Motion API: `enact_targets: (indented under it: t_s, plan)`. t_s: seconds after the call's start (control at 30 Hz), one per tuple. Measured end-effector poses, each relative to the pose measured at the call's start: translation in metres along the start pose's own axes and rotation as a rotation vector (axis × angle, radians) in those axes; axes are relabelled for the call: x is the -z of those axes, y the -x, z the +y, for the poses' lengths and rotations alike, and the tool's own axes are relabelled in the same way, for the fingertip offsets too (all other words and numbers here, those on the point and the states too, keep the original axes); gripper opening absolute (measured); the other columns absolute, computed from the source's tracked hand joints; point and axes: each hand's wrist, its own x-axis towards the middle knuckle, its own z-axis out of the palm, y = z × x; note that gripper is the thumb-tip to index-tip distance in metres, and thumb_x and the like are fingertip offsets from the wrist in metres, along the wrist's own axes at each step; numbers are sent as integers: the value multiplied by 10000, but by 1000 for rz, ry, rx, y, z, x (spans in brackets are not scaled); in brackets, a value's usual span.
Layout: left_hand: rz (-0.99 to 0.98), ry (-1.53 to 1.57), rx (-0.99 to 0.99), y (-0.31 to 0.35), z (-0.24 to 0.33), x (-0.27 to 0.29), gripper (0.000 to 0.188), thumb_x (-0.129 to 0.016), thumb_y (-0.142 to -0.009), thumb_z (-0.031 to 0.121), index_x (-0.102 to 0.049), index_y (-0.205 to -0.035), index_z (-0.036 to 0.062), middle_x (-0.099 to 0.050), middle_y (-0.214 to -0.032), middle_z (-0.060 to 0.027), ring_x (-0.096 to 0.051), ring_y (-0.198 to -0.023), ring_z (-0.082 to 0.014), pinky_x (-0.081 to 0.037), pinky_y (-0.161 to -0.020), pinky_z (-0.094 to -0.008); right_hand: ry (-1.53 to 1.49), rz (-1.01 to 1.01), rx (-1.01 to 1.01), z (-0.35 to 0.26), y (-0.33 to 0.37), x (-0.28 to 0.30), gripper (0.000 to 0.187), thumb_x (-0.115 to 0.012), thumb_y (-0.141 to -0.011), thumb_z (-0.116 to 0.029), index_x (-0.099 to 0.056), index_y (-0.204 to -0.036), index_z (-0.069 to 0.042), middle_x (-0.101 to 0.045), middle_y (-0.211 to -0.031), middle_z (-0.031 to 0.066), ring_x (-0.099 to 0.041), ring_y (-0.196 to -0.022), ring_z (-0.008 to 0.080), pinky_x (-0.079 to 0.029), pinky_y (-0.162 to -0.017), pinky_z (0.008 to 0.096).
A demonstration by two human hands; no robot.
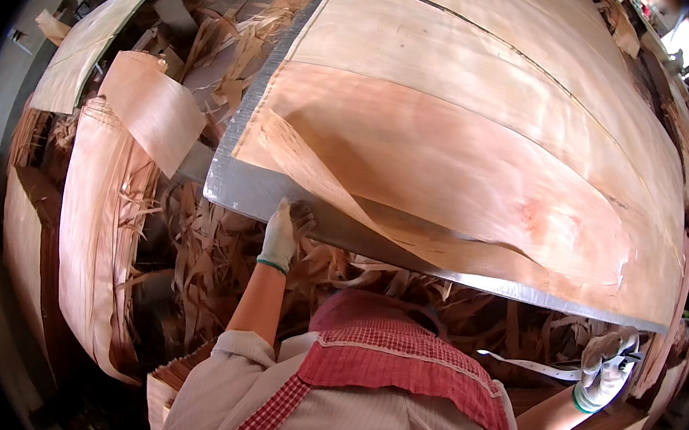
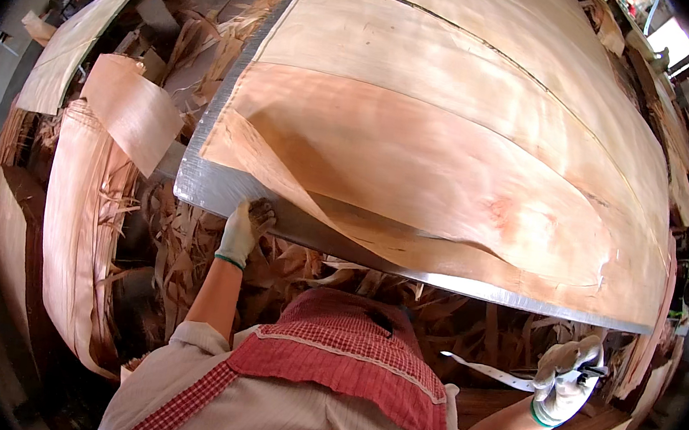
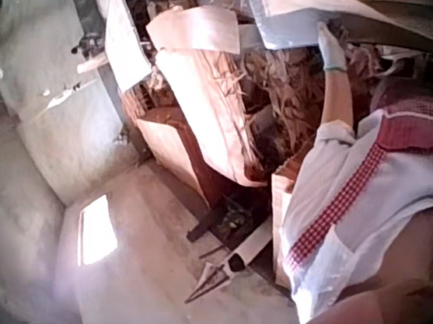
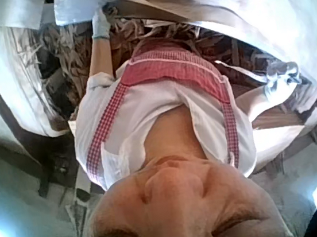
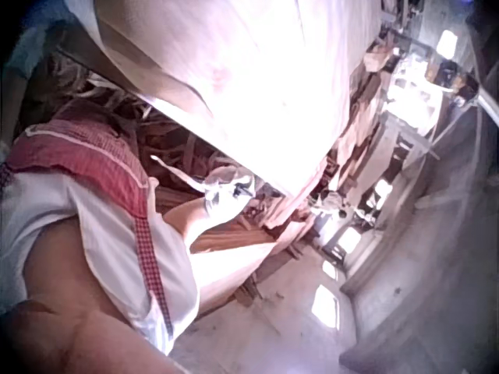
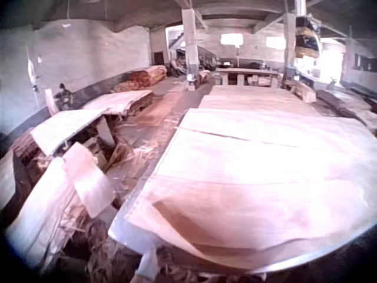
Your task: The person handles large sheets of wood veneer in a workshop, lifting and stacking them on a metal table. They use a long metal ruler to measure and mark the veneer sheets with a pencil, then place small wooden blocks on the surface. The person continues to lift and reposition the veneer sheets throughout the clip.
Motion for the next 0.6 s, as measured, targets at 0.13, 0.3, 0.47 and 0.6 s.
enact_targets:
  t_s: [0.13,0.3,0.47,0.6]
  plan:
    - [86,-241,-156,3,19,-7,549,-579,-921,351,-422,-1255,-55,-520,-1169,-149,-535,-1039,-266,-460,-905,-388,-10,55,-41,0,15,-34,356,-771,-771,-108,-453,-916,-40,-518,-599,58,-429,-349,114,-321,-301,205]
    - [305,-665,-477,2,17,-39,643,-643,-864,265,-360,-1363,-26,-437,-1360,-195,-383,-1289,-325,-308,-1073,-389,41,39,-99,-5,18,-72,355,-763,-780,-122,-456,-932,-31,-560,-626,119,-457,-357,135,-344,-286,211]
    - [-244,-1802,-1228,1,40,-74,516,-578,-816,156,-477,-1319,104,-458,-1371,-150,-387,-1308,-299,-257,-1104,-459,42,63,-80,5,23,-77,313,-748,-796,-121,-474,-926,-40,-585,-624,118,-482,-380,129,-344,-310,195]
    - [-521,-2402,-1119,-9,46,-78,255,-517,-845,137,-615,-1080,153,-588,-1122,-75,-501,-1168,-232,-203,-1106,-561,90,128,-105,6,30,-83,258,-701,-851,-149,-478,-909,-33,-605,-615,140,-410,-324,97,-318,-305,198]
